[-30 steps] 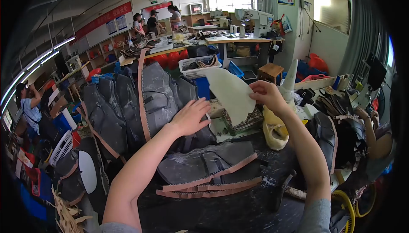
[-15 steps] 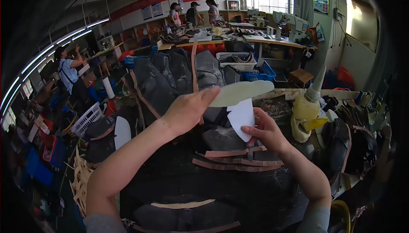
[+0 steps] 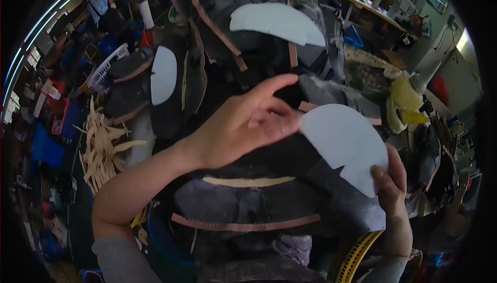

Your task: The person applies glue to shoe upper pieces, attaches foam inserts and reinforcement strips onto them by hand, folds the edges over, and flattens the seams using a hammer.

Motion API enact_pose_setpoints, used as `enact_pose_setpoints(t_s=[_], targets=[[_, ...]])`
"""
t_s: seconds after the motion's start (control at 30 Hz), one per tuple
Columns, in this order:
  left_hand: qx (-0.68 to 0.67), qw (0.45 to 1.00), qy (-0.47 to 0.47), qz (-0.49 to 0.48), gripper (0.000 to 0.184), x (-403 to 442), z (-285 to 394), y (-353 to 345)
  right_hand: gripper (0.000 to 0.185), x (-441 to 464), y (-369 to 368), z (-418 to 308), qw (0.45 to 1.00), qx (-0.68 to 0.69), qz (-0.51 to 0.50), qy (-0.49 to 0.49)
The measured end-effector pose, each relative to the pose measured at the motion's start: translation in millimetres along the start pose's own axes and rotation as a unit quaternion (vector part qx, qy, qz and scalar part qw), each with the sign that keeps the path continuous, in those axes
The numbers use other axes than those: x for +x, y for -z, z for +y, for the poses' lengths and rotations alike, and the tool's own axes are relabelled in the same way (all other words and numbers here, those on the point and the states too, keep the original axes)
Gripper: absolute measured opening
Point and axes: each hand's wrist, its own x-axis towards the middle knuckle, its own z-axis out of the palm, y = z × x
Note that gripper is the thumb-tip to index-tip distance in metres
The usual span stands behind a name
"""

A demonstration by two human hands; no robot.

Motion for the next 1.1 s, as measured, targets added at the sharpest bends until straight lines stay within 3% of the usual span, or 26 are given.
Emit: enact_pose_setpoints(t_s=[0.03,0.07,0.1,0.13,0.2,0.23,0.27,0.3,0.33,0.43,0.6,0.73,0.8,0.9,0.97,1.07,1.1], targets=[[-0.063,0.991,0.110,-0.044,0.059,-32.6,-0.9,-12.0,0.052,-1.8,-12.2,0.0,0.994,-0.037,-0.089,-0.043],[-0.033,0.993,0.116,0.003,0.059,-60.2,-9.8,-22.9,0.052,-0.8,-24.1,1.3,0.979,-0.072,-0.174,-0.073],[0.000,0.992,0.118,0.048,0.059,-84.6,-16.2,-31.2,0.054,3.6,-37.6,11.6,0.969,-0.090,-0.227,-0.024],[-0.001,0.992,0.123,0.043,0.059,-103.7,-19.3,-34.7,0.054,8.2,-53.5,21.0,0.970,-0.086,-0.224,-0.029],[-0.027,0.973,0.103,0.206,0.049,-138.0,-24.1,-37.3,0.055,11.5,-82.8,38.7,0.973,-0.034,-0.229,-0.022],[-0.028,0.973,0.110,0.203,0.049,-149.5,-26.8,-36.1,0.055,11.1,-89.7,44.4,0.973,-0.029,-0.228,-0.028],[0.173,0.973,0.067,0.138,0.044,-159.1,-30.3,-34.9,0.058,9.9,-94.8,48.5,0.964,-0.065,-0.252,-0.056],[0.366,0.928,0.017,0.069,0.040,-166.1,-34.4,-35.7,0.061,10.8,-98.9,52.1,0.952,-0.104,-0.277,-0.081],[0.364,0.928,0.019,0.070,0.040,-172.4,-38.7,-40.3,0.058,8.6,-103.7,59.4,0.950,-0.148,-0.275,0.015],[0.376,0.923,0.052,0.070,0.035,-182.5,-56.7,-47.4,0.055,1.0,-109.5,72.9,0.947,-0.173,-0.269,0.040],[0.327,0.939,0.048,0.096,0.036,-185.5,-68.8,-49.2,0.053,3.2,-112.5,59.5,0.942,-0.175,-0.288,-0.003],[0.374,0.924,0.045,0.066,0.037,-188.1,-72.2,-49.3,0.050,4.2,-115.3,62.8,0.937,-0.189,-0.293,-0.003],[0.483,0.876,0.014,-0.003,0.035,-189.9,-72.8,-44.6,0.048,4.6,-115.8,61.3,0.934,-0.195,-0.300,-0.007],[0.546,0.837,0.007,-0.017,0.035,-187.0,-57.4,-45.7,0.047,4.7,-117.3,56.4,0.930,-0.205,-0.303,-0.005],[0.363,0.923,-0.084,0.095,0.035,-165.3,-63.0,-72.2,0.048,2.5,-119.2,54.8,0.931,-0.209,-0.299,-0.002],[0.315,0.937,-0.054,0.140,0.035,-153.3,-76.0,-87.4,0.054,-4.8,-115.3,54.6,0.931,-0.210,-0.298,0.002],[0.268,0.949,-0.041,0.159,0.033,-153.7,-81.7,-85.0,0.061,-11.2,-110.1,57.8,0.950,-0.115,-0.289,0.023]])
